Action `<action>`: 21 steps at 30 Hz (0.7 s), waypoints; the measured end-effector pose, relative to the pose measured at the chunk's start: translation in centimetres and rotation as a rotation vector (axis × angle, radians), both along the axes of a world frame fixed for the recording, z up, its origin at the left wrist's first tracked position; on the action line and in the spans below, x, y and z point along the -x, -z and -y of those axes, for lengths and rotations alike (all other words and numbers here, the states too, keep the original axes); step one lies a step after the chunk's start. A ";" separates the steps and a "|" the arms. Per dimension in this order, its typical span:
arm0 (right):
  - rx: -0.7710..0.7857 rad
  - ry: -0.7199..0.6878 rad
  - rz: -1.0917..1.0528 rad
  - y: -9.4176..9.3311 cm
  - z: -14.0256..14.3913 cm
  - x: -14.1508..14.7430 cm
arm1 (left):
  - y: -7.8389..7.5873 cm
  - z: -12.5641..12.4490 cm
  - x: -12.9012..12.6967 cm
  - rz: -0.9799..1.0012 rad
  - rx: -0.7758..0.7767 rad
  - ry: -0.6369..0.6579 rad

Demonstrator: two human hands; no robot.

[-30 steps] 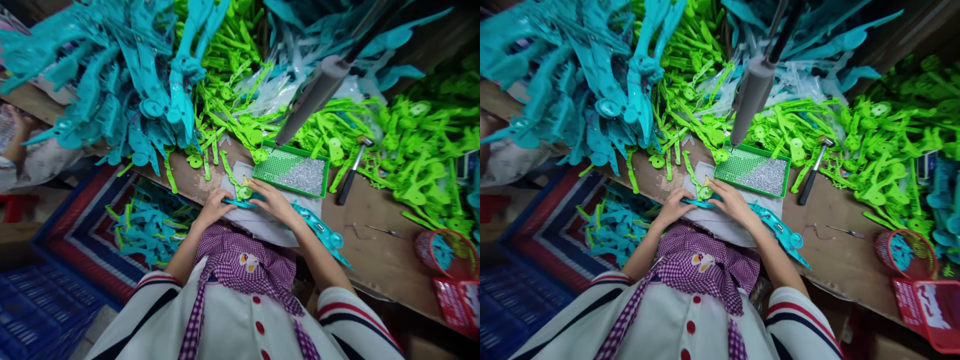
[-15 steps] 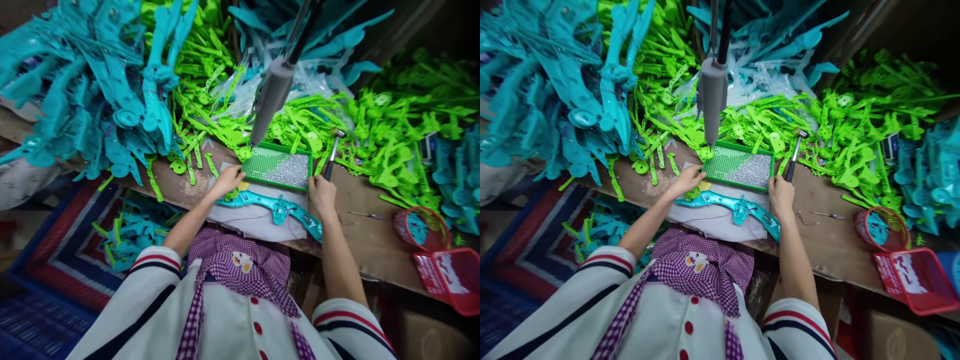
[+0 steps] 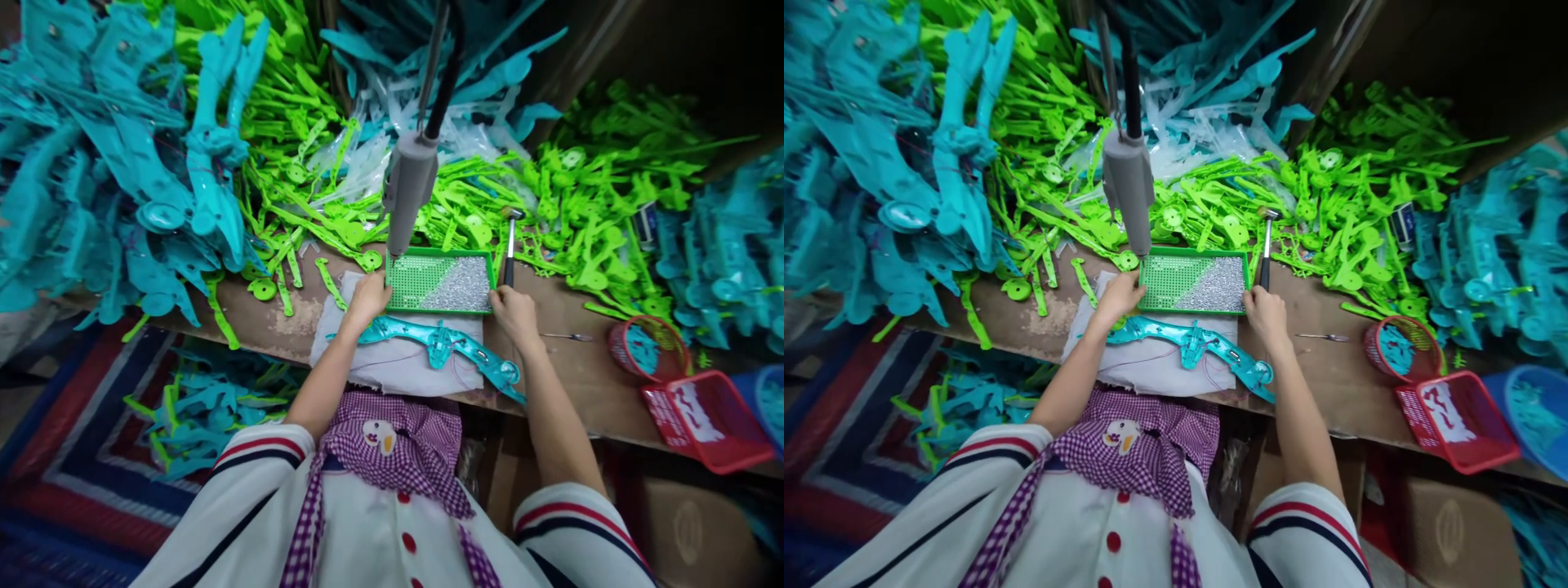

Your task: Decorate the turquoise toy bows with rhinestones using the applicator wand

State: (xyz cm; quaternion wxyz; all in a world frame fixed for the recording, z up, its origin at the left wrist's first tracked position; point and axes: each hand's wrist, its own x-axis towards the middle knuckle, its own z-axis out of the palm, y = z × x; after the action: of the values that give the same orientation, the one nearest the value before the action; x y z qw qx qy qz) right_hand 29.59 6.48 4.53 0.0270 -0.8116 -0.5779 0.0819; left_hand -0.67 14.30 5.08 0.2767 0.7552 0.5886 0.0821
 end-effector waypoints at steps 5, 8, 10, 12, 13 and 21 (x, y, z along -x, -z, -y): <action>-0.103 0.037 0.102 -3.1 0.8 1.3 | -0.2 0.4 -0.2 -0.103 0.000 -0.007; -0.128 0.048 0.157 -5.2 1.0 1.8 | 0.0 0.5 -0.1 -0.102 0.012 -0.036; -0.078 0.047 0.179 -6.2 1.0 2.2 | 0.2 0.5 -0.1 -0.089 0.011 -0.038; -0.021 0.054 0.199 -6.9 1.1 2.7 | 0.4 0.5 -0.2 -0.081 0.011 -0.032; -0.011 0.062 0.211 -7.2 1.3 3.0 | 0.6 0.4 -0.2 -0.079 0.010 -0.028; -0.075 0.063 0.201 -9.6 1.6 4.3 | 1.3 -0.3 0.2 -0.040 0.014 -0.004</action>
State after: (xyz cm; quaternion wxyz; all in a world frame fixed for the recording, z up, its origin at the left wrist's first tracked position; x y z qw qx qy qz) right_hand 25.26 4.87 14.14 0.0017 -0.8319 -0.5545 -0.0224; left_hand -0.84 14.63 3.80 0.2702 0.7535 0.5959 0.0633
